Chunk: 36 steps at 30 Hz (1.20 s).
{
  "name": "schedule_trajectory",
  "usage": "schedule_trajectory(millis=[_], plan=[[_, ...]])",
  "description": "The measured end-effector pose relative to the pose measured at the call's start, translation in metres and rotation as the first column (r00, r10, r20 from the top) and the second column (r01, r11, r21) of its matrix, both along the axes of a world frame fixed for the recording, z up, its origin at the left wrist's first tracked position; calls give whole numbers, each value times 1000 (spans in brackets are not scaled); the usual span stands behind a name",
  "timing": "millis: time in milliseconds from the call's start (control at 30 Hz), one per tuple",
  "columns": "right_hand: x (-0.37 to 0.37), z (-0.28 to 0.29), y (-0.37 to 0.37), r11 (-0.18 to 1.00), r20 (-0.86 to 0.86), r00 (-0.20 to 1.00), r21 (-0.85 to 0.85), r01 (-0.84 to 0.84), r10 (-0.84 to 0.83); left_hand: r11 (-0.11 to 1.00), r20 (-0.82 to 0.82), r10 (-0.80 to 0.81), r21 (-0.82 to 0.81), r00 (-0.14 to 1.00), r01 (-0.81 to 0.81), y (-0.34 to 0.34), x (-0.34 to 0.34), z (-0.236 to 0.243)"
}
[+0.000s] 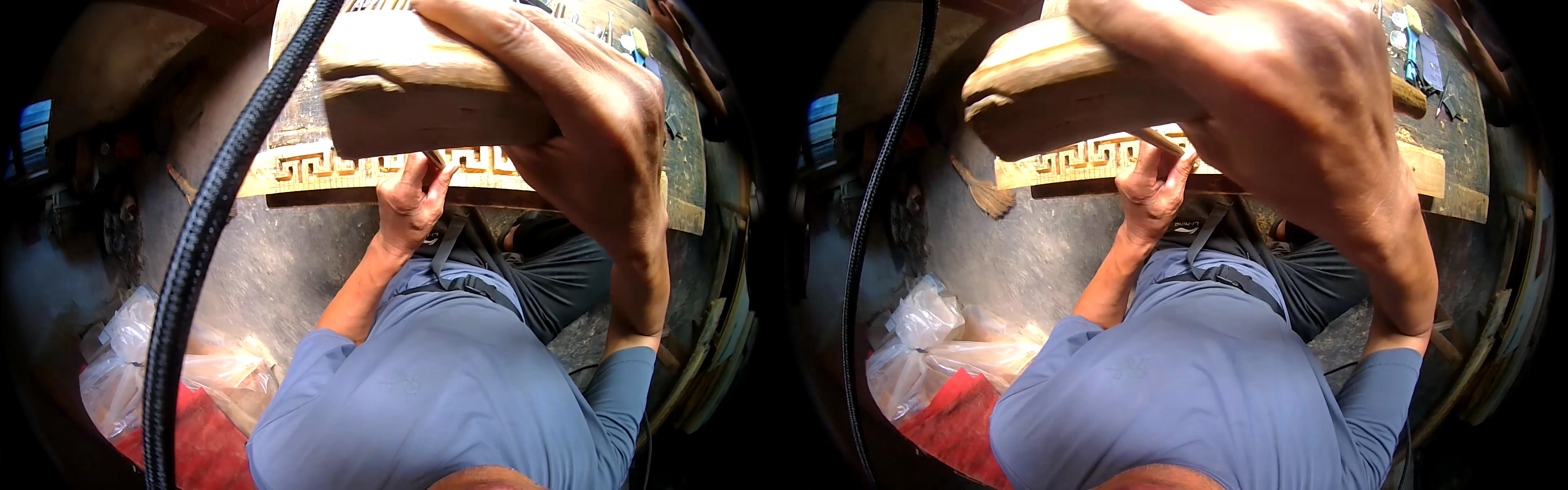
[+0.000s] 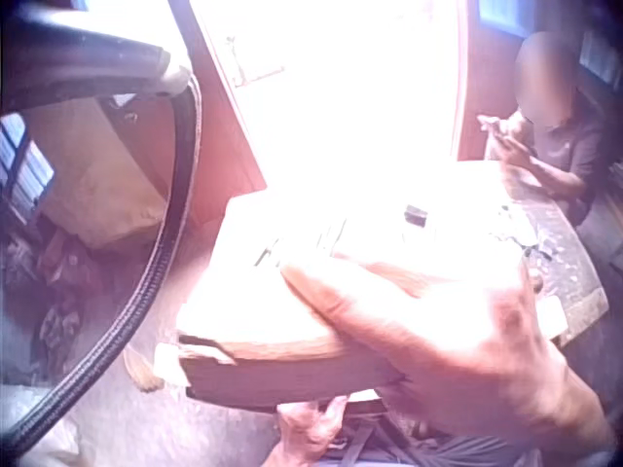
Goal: The person carves a decorative geometric pattern into a piece of wood using a wooden mallet and a chisel, then picks up a smaller carving tool to refine the edges.
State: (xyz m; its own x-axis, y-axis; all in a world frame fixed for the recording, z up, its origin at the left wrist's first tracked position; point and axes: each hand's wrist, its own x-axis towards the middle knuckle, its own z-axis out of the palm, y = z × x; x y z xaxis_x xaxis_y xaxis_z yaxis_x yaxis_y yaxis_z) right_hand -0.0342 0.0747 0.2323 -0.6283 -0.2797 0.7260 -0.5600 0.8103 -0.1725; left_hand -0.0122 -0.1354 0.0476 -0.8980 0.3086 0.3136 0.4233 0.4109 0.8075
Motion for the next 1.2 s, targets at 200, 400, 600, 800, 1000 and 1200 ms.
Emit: schedule_trajectory(millis=[200,400,600,800,1000,1200], plan=[[-6,2,5,1000,-123,992,10,14,-12,999,-89,-43,-6,995,43,4,-2,3],[-9,3,13,999,-250,967,4,47,-44,998,-122,-64,-20,990,63,6,-4,4],[-13,4,30,984,-361,926,91,154,-112,997,-92,-74,-44,993,70,8,-2,6],[8,7,22,985,-202,973,103,136,-113,993,-135,-98,-79,986,87,6,-3,5],[22,-1,34,979,13,980,-42,201,-201,991,-130,-102,-103,986,89,6,-2,9],[22,-1,35,950,-101,968,192,247,-231,992,-172,-80,-112,982,62,3,0,-1]])
